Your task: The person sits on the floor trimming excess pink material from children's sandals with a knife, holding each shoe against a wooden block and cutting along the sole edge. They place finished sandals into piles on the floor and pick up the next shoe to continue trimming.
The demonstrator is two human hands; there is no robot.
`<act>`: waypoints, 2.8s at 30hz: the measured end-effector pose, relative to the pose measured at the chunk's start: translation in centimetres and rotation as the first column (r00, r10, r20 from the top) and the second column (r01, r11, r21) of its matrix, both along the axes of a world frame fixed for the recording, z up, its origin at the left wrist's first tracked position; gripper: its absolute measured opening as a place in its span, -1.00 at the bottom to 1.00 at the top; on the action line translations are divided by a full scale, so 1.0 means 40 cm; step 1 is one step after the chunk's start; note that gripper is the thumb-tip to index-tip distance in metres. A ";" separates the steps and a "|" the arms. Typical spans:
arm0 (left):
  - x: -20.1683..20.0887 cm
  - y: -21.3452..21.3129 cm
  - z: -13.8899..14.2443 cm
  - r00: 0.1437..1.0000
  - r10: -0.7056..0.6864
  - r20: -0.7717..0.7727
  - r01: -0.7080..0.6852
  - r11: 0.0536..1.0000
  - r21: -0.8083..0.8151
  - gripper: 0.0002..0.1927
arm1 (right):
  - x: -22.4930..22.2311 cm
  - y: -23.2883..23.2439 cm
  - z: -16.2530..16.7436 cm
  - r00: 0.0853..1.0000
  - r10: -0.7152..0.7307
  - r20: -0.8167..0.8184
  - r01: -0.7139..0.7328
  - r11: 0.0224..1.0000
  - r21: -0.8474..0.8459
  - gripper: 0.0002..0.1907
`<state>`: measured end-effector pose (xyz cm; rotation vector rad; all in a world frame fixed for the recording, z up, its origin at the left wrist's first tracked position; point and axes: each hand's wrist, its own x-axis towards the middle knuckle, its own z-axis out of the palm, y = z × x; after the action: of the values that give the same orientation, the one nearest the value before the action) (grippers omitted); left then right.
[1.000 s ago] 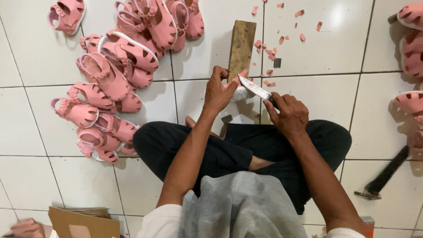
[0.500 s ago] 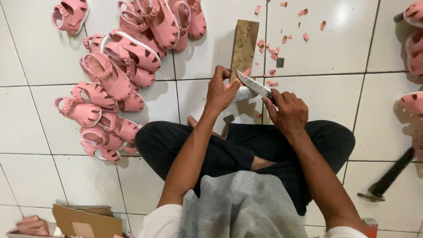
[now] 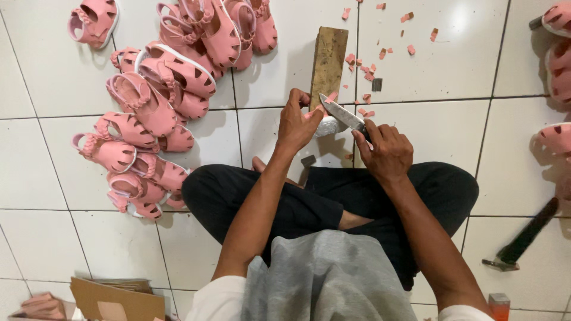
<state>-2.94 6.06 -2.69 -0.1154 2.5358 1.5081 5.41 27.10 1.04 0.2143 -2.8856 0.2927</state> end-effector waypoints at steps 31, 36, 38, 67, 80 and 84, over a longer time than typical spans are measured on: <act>0.007 0.015 0.021 0.998 0.049 0.048 -0.052 0.997 0.050 -0.56 | -0.105 0.014 0.033 0.960 0.058 0.275 0.046 0.933 -0.357 -0.72; -0.005 0.011 0.028 0.998 0.043 0.055 -0.042 0.999 -0.017 -0.59 | -0.061 0.098 0.049 0.925 0.047 0.377 0.075 0.950 -0.302 -0.72; -0.003 0.007 0.034 1.000 0.018 0.022 -0.017 0.999 -0.044 -0.60 | -0.031 0.102 0.035 0.936 0.034 0.351 0.093 0.935 -0.341 -0.70; 0.161 -0.282 0.223 0.976 0.179 -0.124 -0.172 0.983 0.067 -0.31 | 0.115 -0.014 0.150 0.759 0.064 0.648 0.612 0.273 -0.743 -0.71; -0.095 -0.442 0.224 0.924 -0.090 -0.372 -0.129 0.842 -0.524 -0.14 | 0.223 0.489 0.122 0.796 -0.605 0.018 0.553 0.715 -0.428 -0.73; -0.055 -0.439 0.254 0.943 -0.048 -0.330 -0.142 0.837 -0.529 -0.11 | 0.231 0.675 0.062 0.612 -0.764 -0.204 0.773 0.633 -0.049 -0.60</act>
<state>-5.15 -11.50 7.47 0.0007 3.1959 0.8113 14.65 54.10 3.54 -0.9362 -2.4703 0.0300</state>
